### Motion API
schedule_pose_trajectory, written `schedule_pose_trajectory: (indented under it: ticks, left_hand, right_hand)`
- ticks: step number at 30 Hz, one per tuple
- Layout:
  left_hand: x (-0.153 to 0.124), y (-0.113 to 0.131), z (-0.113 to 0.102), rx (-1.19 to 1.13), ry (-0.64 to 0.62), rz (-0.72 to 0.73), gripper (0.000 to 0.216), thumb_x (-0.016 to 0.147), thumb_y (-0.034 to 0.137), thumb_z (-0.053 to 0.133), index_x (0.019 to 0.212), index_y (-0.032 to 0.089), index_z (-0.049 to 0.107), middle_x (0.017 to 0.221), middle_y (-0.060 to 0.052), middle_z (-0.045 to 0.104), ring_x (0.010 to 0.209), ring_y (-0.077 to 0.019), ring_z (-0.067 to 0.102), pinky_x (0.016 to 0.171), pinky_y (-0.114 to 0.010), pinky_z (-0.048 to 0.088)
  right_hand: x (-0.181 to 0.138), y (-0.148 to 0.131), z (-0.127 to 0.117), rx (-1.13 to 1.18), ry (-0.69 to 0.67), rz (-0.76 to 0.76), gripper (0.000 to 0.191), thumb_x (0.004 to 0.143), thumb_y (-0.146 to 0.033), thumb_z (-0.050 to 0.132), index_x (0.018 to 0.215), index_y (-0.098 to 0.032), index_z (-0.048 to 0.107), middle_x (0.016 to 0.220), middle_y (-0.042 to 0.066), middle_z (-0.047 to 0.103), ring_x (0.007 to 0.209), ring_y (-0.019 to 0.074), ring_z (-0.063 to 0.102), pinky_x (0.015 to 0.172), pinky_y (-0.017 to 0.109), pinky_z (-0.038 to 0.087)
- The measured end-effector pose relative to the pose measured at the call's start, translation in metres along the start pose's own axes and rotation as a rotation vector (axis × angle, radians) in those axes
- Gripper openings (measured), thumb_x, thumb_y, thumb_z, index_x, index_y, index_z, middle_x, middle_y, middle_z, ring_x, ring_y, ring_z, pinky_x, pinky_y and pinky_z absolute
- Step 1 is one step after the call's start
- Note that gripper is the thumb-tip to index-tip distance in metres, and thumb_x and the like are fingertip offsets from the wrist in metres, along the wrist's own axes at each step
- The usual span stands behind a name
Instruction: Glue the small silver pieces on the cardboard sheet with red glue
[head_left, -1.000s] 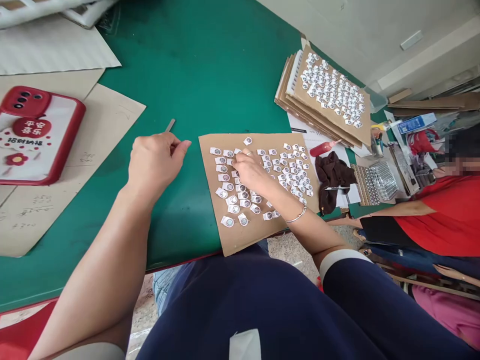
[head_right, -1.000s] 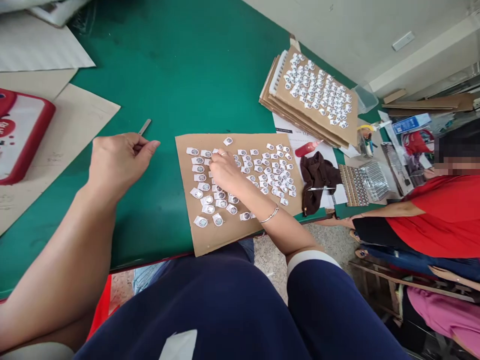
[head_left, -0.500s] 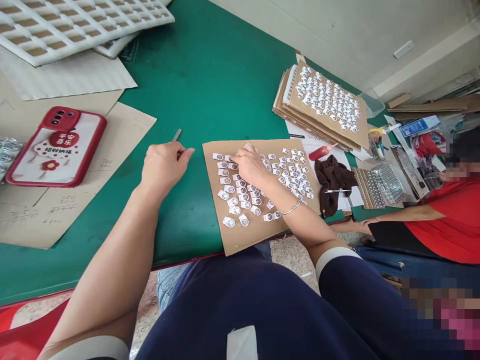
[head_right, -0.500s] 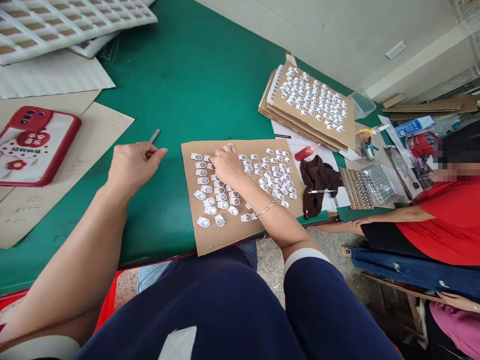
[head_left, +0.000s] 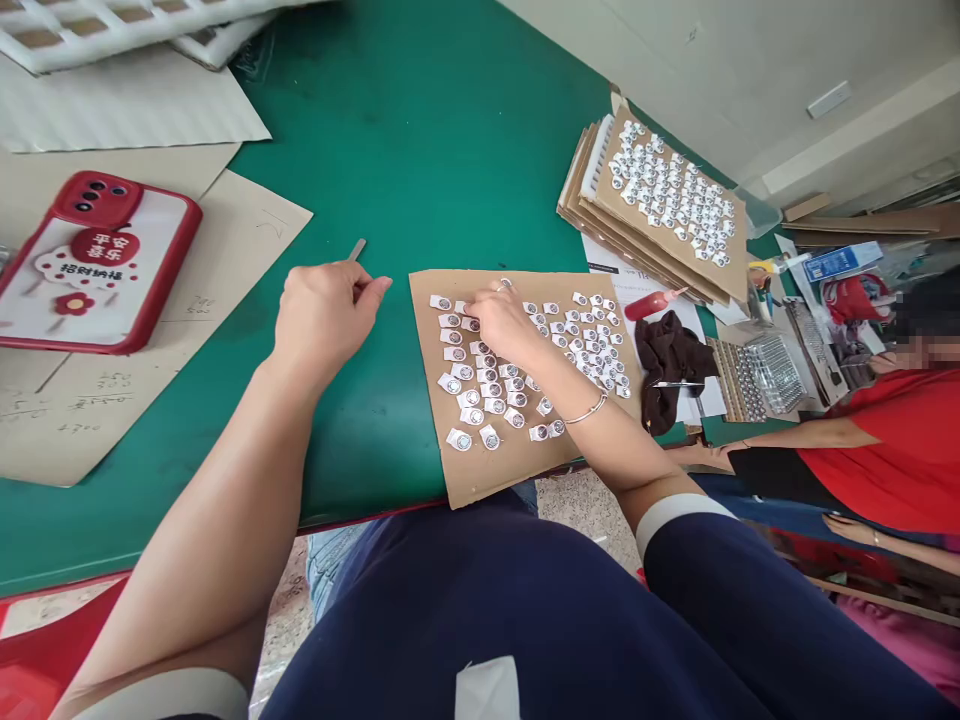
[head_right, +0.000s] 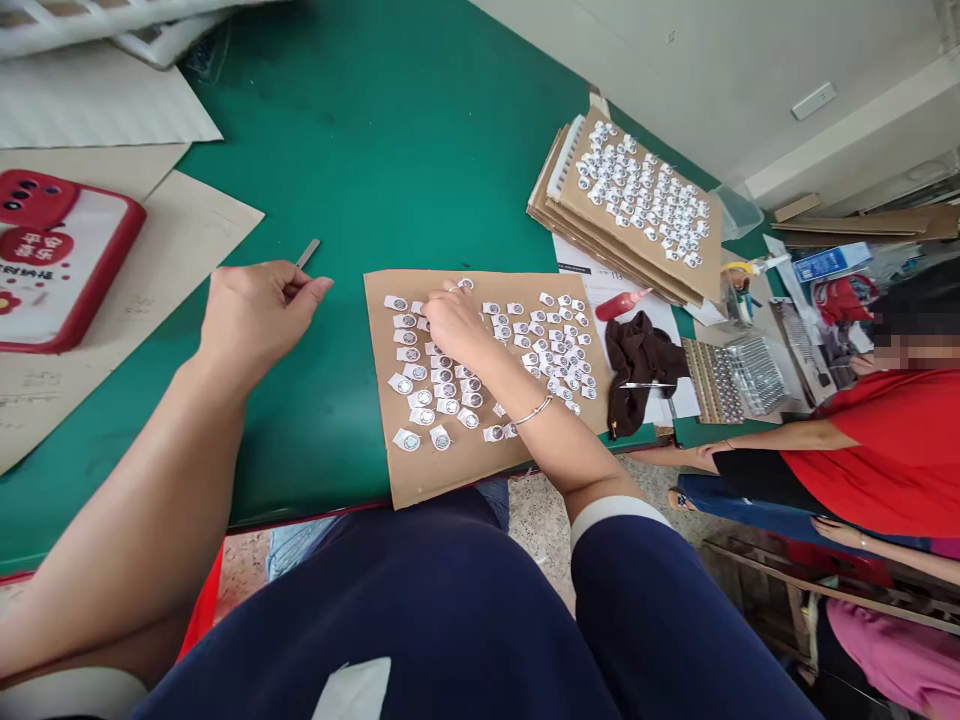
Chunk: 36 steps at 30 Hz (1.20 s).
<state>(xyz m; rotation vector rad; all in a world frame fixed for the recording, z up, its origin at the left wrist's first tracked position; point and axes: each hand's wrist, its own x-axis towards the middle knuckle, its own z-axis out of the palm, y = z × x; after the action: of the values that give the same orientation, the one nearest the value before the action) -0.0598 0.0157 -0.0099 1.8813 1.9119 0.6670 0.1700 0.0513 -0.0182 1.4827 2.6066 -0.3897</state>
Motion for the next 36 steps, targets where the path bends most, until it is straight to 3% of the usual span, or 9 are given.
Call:
schedule_pose_trajectory:
  ticks: [5,10,16,28,36]
  left_hand:
    - [0.003,-0.003,0.003,0.011,-0.02,-0.019,0.033,0.087,0.043,0.048,0.077,0.014,0.06,0.057,-0.002,0.049,0.055,-0.0126,0.042,0.052,-0.024,0.03]
    - [0.004,-0.003,0.004,0.04,-0.048,-0.03,0.035,0.087,0.045,0.045,0.081,0.014,0.062,0.061,-0.004,0.052,0.059,-0.0146,0.045,0.056,-0.025,0.033]
    - [0.002,-0.001,0.006,0.057,-0.039,-0.007,0.034,0.087,0.044,0.046,0.081,0.014,0.062,0.061,-0.004,0.053,0.059,-0.0142,0.045,0.055,-0.024,0.031]
    - [0.001,0.003,0.0,0.068,-0.056,-0.016,0.035,0.088,0.042,0.047,0.085,0.012,0.064,0.062,-0.005,0.053,0.064,-0.0164,0.05,0.06,-0.025,0.036]
    - [0.0,-0.001,0.005,0.097,-0.043,0.004,0.039,0.089,0.048,0.043,0.085,0.014,0.062,0.062,-0.003,0.05,0.063,-0.0143,0.048,0.061,-0.025,0.036]
  right_hand:
    - [-0.01,0.004,-0.005,0.077,0.07,0.043,0.036,0.079,0.001,0.038,0.085,-0.014,0.07,0.074,0.008,0.055,0.086,0.023,0.04,0.075,0.037,0.029]
    - [-0.051,0.0,-0.015,0.136,0.176,0.103,0.044,0.08,0.001,0.035,0.098,-0.018,0.07,0.079,0.007,0.061,0.088,0.0222,0.044,0.078,0.037,0.033]
    - [-0.089,-0.005,-0.002,0.019,0.076,0.047,0.043,0.082,-0.003,0.037,0.103,-0.021,0.07,0.082,0.008,0.062,0.09,0.0239,0.043,0.08,0.039,0.031]
    - [-0.094,-0.013,0.006,-0.078,0.106,-0.042,0.039,0.084,-0.004,0.037,0.1,-0.019,0.069,0.081,0.008,0.06,0.089,0.0235,0.041,0.082,0.039,0.028]
    - [-0.083,-0.012,0.005,-0.013,-0.023,-0.051,0.037,0.084,-0.003,0.036,0.087,-0.017,0.07,0.073,0.007,0.057,0.084,0.0216,0.04,0.077,0.036,0.028]
